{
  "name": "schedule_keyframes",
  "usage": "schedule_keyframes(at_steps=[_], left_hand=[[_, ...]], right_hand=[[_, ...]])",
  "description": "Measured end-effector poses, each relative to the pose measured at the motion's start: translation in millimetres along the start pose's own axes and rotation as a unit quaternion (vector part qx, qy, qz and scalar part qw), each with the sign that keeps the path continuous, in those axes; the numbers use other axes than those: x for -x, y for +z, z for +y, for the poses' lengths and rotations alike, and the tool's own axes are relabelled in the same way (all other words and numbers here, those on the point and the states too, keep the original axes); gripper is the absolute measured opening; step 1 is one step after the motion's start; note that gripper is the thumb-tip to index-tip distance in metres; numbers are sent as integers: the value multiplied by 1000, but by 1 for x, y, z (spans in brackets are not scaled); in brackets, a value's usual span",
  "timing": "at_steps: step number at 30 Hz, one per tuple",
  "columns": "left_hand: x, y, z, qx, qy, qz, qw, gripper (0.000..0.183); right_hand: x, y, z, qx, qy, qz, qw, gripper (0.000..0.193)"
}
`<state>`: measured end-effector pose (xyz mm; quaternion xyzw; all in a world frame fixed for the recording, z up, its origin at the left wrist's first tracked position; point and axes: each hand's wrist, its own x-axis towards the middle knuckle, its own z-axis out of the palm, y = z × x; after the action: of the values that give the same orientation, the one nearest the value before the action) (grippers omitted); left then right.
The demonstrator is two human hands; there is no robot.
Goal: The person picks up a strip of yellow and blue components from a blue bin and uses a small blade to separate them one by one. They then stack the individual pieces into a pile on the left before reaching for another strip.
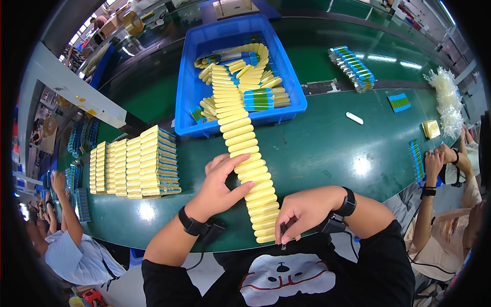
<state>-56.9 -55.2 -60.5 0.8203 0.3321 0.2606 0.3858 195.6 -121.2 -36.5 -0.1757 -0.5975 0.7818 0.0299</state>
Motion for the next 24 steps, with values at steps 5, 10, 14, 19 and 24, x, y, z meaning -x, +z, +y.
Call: schedule_keyframes(at_steps=[5, 10, 14, 19, 24], left_hand=[[-5, 2, -2, -185, -11, 8, 983, 62], [-6, 2, -4, -184, -19, 8, 983, 63], [-6, 2, -6, -175, -24, 19, 984, 62], [-6, 1, -7, -152, -35, 26, 987, 65], [-8, 4, -10, -143, -32, 43, 988, 72]], right_hand=[[-9, -7, 10, 14, 56, 14, 998, 25], [-9, -6, 9, -5, 51, 54, 997, 22], [-8, -8, 11, -5, 68, 37, 997, 23], [2, -21, 6, 14, 61, 47, 997, 20], [-17, -33, 20, 46, -208, 414, 885, 17]])
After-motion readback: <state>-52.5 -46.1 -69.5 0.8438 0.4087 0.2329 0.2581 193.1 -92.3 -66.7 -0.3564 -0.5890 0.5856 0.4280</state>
